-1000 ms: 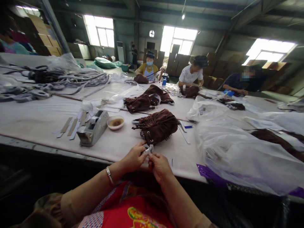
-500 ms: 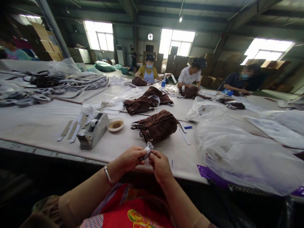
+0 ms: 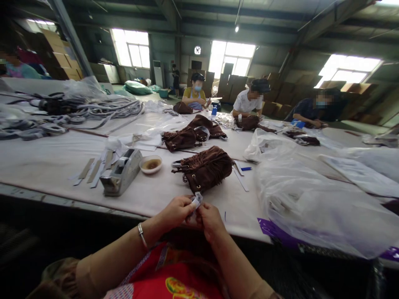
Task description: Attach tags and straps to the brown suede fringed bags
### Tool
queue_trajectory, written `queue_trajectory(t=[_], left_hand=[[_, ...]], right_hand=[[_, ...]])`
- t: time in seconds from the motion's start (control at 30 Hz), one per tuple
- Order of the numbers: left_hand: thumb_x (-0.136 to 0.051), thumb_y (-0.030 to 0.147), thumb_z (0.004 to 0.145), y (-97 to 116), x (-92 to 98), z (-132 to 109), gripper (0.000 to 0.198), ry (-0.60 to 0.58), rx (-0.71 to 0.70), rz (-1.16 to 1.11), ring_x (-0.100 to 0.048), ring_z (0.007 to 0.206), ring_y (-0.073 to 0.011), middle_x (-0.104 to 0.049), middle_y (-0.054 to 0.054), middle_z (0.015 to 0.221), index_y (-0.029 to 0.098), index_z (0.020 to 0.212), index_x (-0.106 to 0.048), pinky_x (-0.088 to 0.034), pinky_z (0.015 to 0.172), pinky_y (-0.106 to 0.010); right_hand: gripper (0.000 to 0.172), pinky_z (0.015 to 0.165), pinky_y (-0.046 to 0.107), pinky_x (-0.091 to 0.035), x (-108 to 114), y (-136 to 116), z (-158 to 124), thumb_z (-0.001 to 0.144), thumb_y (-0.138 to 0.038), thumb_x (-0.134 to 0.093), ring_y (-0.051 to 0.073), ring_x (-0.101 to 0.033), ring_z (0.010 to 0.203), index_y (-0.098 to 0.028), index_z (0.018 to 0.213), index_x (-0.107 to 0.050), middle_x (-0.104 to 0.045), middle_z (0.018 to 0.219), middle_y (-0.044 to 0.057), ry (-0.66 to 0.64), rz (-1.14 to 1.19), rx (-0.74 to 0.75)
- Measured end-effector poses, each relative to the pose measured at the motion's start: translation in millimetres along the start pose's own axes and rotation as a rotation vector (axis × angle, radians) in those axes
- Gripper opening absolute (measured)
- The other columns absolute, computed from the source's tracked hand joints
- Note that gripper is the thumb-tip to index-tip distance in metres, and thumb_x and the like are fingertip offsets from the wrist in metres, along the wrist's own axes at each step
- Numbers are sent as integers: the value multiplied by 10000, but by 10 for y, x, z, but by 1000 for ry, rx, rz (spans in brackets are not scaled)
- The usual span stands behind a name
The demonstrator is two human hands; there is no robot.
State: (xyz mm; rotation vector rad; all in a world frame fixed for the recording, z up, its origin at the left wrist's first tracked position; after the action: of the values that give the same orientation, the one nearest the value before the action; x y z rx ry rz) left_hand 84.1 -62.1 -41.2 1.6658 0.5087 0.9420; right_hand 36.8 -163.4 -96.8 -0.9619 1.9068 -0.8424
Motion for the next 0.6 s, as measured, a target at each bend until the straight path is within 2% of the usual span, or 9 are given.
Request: queue_trajectory(t=[0.07, 0.13, 0.2, 0.27, 0.37, 0.43, 0.5, 0.6], left_hand=[[-519, 311, 846, 114, 51, -25, 318, 101, -93, 107, -601, 755, -151, -664, -74, 872, 144, 586, -595, -472, 701, -239], [-511, 258, 856, 178, 59, -57, 284, 175, -141, 147, -614, 916, -181, -666, -91, 1033, 149, 620, -625, -478, 863, -262], [-506, 228, 864, 190, 6, -82, 234, 209, -164, 156, -613, 988, -201, -655, -106, 1110, 151, 713, -668, -471, 953, -294], [-500, 183, 860, 193, -74, -104, 201, 238, -203, 157, -602, 1055, -219, -641, -129, 1162, 139, 875, -695, -455, 1020, -328], [-507, 116, 827, 214, -194, -128, 308, 239, -282, 182, -565, 1162, -239, -597, -170, 1255, 90, 1092, -662, -407, 1102, -364], [-553, 128, 811, 235, -245, -143, 304, 187, -332, 223, -552, 1190, -256, -564, -187, 1305, 79, 1086, -672, -410, 1108, -371], [-604, 178, 814, 253, -236, -167, 268, 127, -387, 267, -532, 1226, -275, -532, -185, 1352, 100, 1053, -699, -421, 1101, -383], [-607, 244, 857, 204, -29, -176, 233, 145, -431, 299, -516, 1259, -278, -536, -170, 1360, 138, 1033, -715, -441, 1082, -399]], right_hand=[[318, 410, 179, -339, -23, -3, -36, 526, -300, -852, 69, -459, 455, -149, 695, -630, -563, 532, -43, -19, 112, 30], [307, 527, 204, -464, -68, 0, -72, 556, -267, -841, 112, -591, 620, -153, 788, -675, -681, 722, 5, -59, 257, 41], [291, 635, 244, -525, -114, 35, -86, 603, -283, -831, 149, -641, 745, -158, 824, -689, -718, 846, 35, -84, 348, 13], [272, 672, 270, -544, -138, 75, -71, 616, -282, -833, 170, -654, 758, -157, 811, -691, -722, 827, 43, -76, 362, -14], [311, 685, 282, -550, -110, 95, -35, 581, -267, -855, 196, -668, 767, -152, 823, -697, -725, 795, 48, -17, 323, -12], [350, 663, 278, -543, -63, 66, -28, 585, -304, -865, 197, -668, 748, -148, 852, -698, -725, 790, 47, 6, 257, 14], [383, 650, 281, -532, -9, 9, -21, 631, -366, -848, 192, -663, 731, -145, 907, -701, -724, 806, 46, -28, 160, 51], [418, 693, 292, -522, 243, -136, 52, 667, -433, -816, 193, -652, 759, -135, 938, -705, -724, 844, 52, -31, -4, 145]])
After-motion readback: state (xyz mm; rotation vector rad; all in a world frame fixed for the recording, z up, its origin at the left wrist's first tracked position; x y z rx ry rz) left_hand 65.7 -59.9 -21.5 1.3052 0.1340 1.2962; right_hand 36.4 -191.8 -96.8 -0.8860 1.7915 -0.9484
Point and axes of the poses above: each hand's wrist, its own z-axis towards the middle knuckle, its own x-axis out of the back of the hand, y = z × x, the point moved 8 cm from there along z, towards the middle knuckle
